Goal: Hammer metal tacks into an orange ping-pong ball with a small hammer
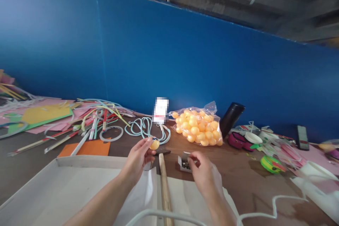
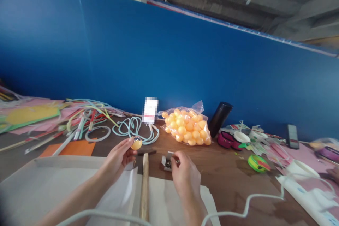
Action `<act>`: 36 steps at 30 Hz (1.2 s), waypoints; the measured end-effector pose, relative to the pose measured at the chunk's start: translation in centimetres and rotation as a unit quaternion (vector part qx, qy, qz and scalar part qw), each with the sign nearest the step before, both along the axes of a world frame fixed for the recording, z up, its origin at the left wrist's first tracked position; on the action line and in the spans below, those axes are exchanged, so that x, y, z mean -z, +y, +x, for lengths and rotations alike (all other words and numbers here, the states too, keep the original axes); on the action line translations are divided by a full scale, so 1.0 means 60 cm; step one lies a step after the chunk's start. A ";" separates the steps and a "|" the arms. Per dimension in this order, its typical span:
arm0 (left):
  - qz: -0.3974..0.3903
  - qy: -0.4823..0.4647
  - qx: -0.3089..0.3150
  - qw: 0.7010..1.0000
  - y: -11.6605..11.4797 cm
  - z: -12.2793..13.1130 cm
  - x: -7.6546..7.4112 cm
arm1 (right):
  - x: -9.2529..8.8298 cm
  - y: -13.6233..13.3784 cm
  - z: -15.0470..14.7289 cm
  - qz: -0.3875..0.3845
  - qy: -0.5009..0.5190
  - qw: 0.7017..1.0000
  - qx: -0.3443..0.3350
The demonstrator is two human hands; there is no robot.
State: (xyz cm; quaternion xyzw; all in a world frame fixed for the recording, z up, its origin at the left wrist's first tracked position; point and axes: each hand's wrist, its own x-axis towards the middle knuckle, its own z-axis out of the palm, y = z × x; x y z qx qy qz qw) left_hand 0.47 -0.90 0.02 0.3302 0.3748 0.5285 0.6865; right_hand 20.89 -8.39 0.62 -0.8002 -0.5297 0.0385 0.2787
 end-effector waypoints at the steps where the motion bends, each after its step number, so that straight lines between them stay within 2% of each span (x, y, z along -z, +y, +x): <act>1: -0.002 0.003 0.000 1.000 -0.001 0.000 -0.001 | 0.003 0.000 0.001 -0.011 -0.005 1.000 -0.005; 6: -0.003 0.015 0.006 1.000 -0.004 0.002 0.000 | 0.015 0.002 0.005 -0.034 -0.021 0.999 -0.020; 14: 0.002 0.032 0.021 0.999 -0.006 0.004 0.006 | 0.023 0.009 0.007 -0.045 -0.014 0.999 -0.006; 21: 0.003 0.029 0.026 0.999 -0.005 0.006 0.008 | 0.020 0.010 0.013 -0.002 0.020 1.000 -0.010; 25: 0.008 0.024 0.030 0.999 -0.008 0.007 0.007 | 0.020 0.010 0.009 0.032 0.096 0.994 -0.042; 29: 0.000 0.005 0.040 0.999 -0.011 0.010 0.004 | 0.026 0.014 -0.008 0.050 0.229 0.967 -0.099; 36: -0.005 -0.081 0.123 0.989 -0.016 0.012 0.004 | 0.026 0.015 -0.030 0.081 0.405 0.900 -0.141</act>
